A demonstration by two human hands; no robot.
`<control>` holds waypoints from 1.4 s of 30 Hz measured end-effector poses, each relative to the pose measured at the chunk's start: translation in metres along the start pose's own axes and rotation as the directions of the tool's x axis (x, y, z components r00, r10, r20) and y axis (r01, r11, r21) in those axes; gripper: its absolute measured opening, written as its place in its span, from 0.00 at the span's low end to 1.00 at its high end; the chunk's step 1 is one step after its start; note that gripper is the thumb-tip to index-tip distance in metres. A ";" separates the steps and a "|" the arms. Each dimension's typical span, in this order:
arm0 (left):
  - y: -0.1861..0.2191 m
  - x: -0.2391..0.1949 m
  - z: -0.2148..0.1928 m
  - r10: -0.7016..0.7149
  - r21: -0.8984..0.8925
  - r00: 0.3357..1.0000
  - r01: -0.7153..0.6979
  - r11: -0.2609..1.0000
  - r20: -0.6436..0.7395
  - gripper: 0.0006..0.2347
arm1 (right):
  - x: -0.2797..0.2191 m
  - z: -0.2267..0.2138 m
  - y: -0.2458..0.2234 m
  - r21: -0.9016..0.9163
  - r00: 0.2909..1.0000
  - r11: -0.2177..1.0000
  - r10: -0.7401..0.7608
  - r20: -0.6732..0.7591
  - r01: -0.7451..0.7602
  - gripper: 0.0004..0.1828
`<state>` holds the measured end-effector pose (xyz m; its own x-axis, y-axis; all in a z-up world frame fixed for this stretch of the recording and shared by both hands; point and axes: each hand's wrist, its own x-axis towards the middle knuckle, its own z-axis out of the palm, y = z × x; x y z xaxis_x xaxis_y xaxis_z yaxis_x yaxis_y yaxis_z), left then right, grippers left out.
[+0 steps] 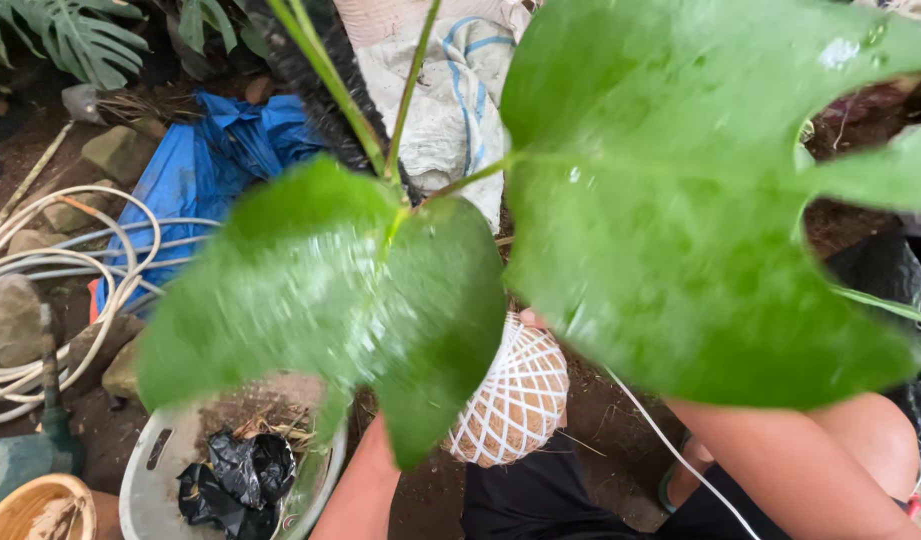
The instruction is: The person wraps a white plastic net around a plant's root ball using a lighter to melt and secure the netting. They adjust the netting and the plant, then use the lighter to fuse the netting ends together.
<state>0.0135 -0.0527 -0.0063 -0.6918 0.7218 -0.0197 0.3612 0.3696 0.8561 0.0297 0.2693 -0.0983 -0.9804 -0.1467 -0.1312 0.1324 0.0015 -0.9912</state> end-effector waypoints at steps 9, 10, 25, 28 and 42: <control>0.046 0.000 -0.001 0.236 0.138 0.964 -0.219 0.966 -0.123 0.34 | -0.019 0.019 -0.086 0.343 0.999 0.939 -0.013 0.046 -0.004 0.26; 0.054 0.002 -0.002 0.212 0.130 0.970 -0.196 0.972 -0.121 0.34 | -0.022 0.021 -0.092 0.313 0.995 0.948 -0.079 0.061 0.056 0.24; 0.090 0.002 0.009 -0.033 0.073 0.954 0.058 0.996 -0.298 0.25 | -0.027 0.006 -0.073 0.113 0.996 0.993 0.041 -0.077 -0.032 0.14; 0.089 -0.001 0.012 -0.059 -0.006 0.947 0.061 0.998 -0.314 0.21 | -0.032 0.008 -0.086 0.082 0.993 0.996 -0.032 -0.113 0.041 0.12; 0.087 -0.005 0.008 0.026 0.059 0.962 -0.010 0.998 -0.273 0.13 | -0.139 0.054 -0.146 0.095 0.991 0.990 -0.111 0.080 0.103 0.03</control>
<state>0.0536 -0.0198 0.0647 -0.8265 0.5441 0.1441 0.4045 0.3961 0.8243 0.1549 0.2364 0.0656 -0.9742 -0.2249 -0.0184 0.0435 -0.1073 -0.9933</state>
